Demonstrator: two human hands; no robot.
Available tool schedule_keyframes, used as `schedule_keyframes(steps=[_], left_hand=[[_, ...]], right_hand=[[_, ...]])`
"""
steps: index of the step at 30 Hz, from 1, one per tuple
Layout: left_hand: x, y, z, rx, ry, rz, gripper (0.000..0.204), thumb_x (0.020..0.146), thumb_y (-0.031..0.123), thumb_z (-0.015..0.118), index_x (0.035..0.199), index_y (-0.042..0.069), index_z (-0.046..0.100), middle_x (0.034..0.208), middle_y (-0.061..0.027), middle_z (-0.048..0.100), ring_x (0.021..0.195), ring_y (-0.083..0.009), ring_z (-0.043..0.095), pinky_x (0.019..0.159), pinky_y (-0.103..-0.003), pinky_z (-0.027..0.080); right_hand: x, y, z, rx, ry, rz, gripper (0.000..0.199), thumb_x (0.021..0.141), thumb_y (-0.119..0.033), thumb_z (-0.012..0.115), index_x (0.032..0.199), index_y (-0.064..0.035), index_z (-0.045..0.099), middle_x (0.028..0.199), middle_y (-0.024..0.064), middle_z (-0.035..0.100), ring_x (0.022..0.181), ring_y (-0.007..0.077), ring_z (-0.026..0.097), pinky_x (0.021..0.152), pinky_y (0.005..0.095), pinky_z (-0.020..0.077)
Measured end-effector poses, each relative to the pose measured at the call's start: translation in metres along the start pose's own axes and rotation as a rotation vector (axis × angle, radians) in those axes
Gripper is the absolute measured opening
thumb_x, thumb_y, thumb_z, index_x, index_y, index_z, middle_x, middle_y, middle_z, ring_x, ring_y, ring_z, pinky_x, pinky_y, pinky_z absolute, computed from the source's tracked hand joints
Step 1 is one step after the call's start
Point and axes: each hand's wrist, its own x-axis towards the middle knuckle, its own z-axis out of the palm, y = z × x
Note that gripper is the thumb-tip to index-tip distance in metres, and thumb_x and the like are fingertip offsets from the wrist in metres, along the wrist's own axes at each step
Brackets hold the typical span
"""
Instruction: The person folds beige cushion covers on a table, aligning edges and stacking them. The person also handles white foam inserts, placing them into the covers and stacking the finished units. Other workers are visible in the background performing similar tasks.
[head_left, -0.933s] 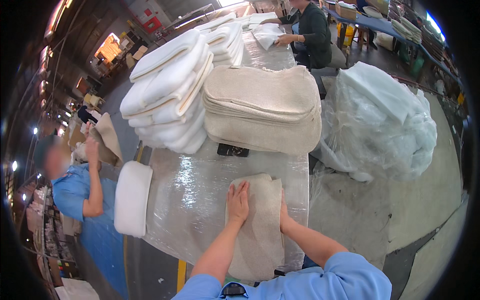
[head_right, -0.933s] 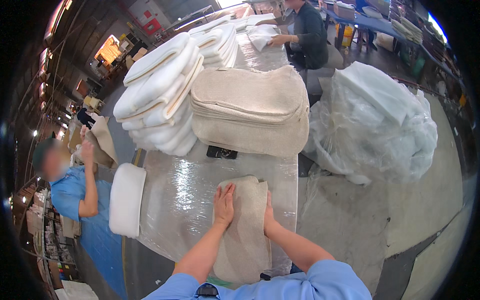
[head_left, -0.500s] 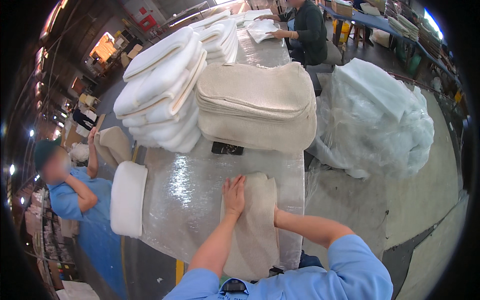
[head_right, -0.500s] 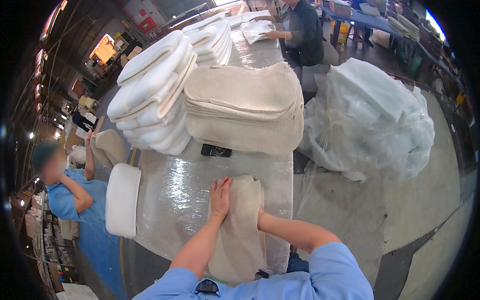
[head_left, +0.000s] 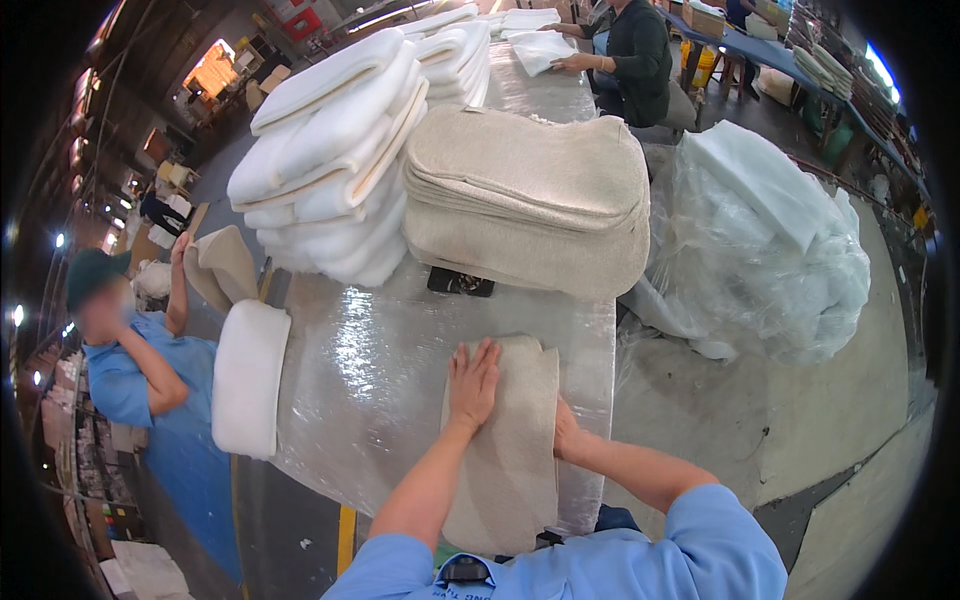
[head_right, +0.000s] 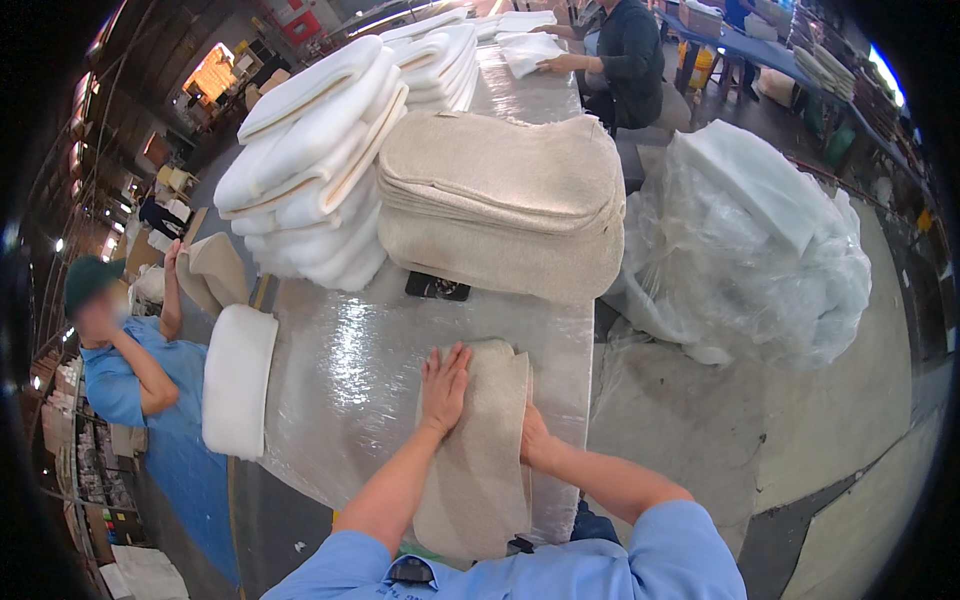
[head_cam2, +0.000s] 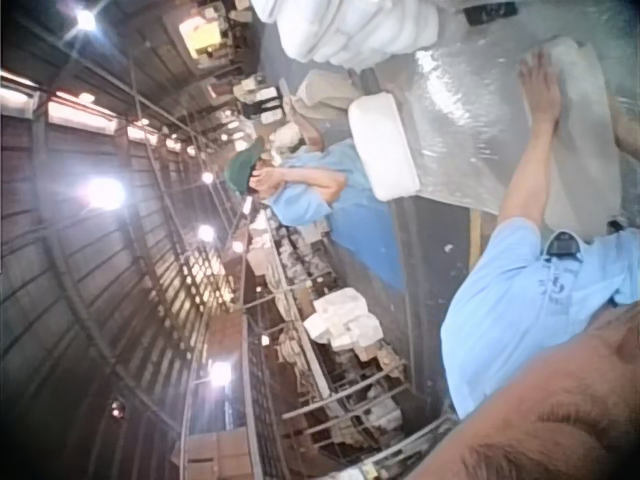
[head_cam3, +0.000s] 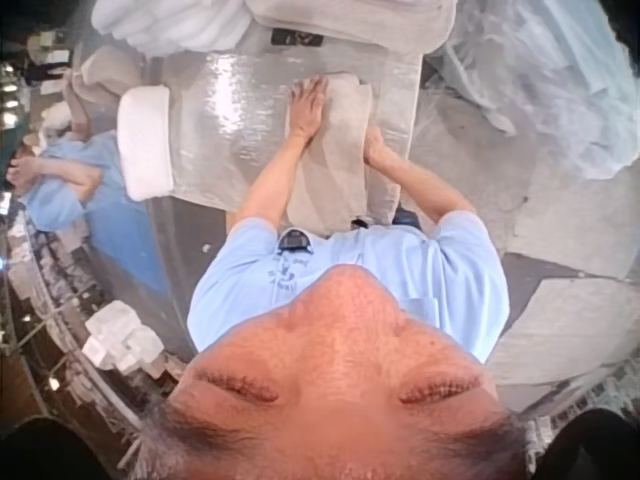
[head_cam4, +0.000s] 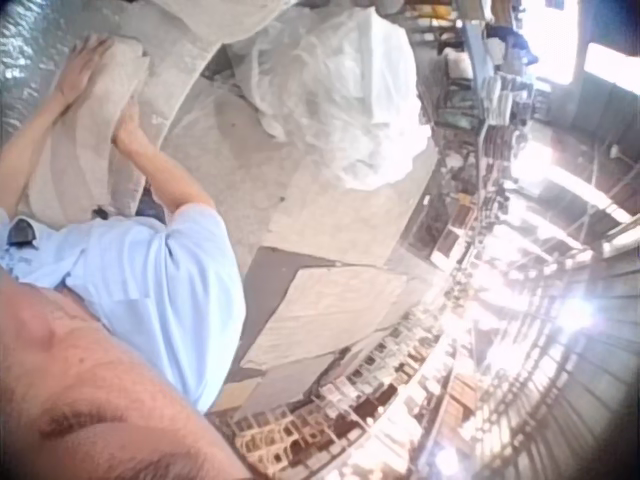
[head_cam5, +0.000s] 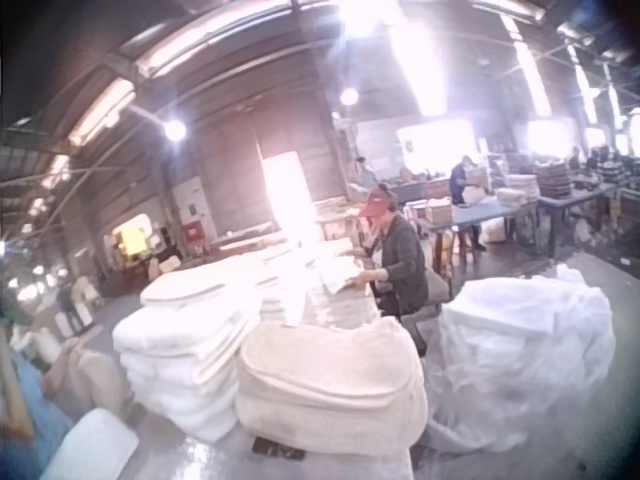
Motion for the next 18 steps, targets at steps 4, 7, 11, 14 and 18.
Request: schedule_keyframes(steps=[4, 7, 11, 14, 18], left_hand=[[0.000, -0.001, -0.004, -0.006, 0.005, 0.001, 0.061, 0.114, 0.049, 0.024, 0.163, 0.021, 0.049, 0.173, -0.0037, 0.038, 0.162, -0.0462, 0.019, 0.133, -0.058, 0.006], [-0.007, -0.005, -0.008, -0.031, 0.009, -0.005, 0.062, 0.114, 0.049, 0.023, 0.161, 0.020, 0.051, 0.173, -0.0044, 0.039, 0.162, -0.0462, 0.019, 0.133, -0.057, 0.006], [-0.008, -0.006, -0.006, -0.069, 0.018, -0.022, 0.062, 0.114, 0.049, 0.023, 0.160, 0.021, 0.053, 0.173, -0.0042, 0.039, 0.162, -0.0451, 0.019, 0.133, -0.056, 0.005], [-0.006, -0.003, -0.005, -0.067, 0.027, -0.025, 0.061, 0.114, 0.049, 0.023, 0.161, 0.022, 0.052, 0.173, -0.0034, 0.039, 0.163, -0.0439, 0.018, 0.133, -0.055, 0.004], [-0.005, 0.002, -0.003, -0.027, 0.013, -0.019, 0.060, 0.114, 0.049, 0.023, 0.162, 0.024, 0.051, 0.174, -0.0020, 0.037, 0.164, -0.0425, 0.015, 0.133, -0.055, 0.004]], right_hand=[[0.014, 0.000, 0.007, 0.248, -0.218, 0.069, 0.073, 0.102, -0.045, 0.052, 0.167, -0.0153, 0.038, 0.171, 0.0128, 0.039, 0.161, 0.0339, 0.027, 0.135, 0.0522, 0.0100], [0.006, -0.009, 0.007, 0.387, -0.093, 0.149, 0.075, 0.101, -0.047, 0.054, 0.168, -0.0148, 0.037, 0.170, 0.0124, 0.040, 0.161, 0.0350, 0.027, 0.134, 0.0553, 0.0097], [-0.015, -0.020, -0.001, 0.167, -0.053, 0.226, 0.080, 0.100, -0.050, 0.055, 0.168, -0.0141, 0.034, 0.172, 0.0124, 0.036, 0.163, 0.0363, 0.022, 0.132, 0.0638, 0.0053], [-0.019, -0.022, -0.001, 0.222, -0.041, 0.274, 0.083, 0.099, -0.053, 0.057, 0.168, -0.0140, 0.034, 0.173, 0.0143, 0.034, 0.164, 0.0371, 0.019, 0.130, 0.0684, 0.0012], [-0.001, -0.020, 0.011, 0.150, -0.014, 0.263, 0.088, 0.097, -0.058, 0.058, 0.169, -0.0145, 0.034, 0.173, 0.0157, 0.033, 0.163, 0.0377, 0.018, 0.128, 0.0702, -0.0031]])
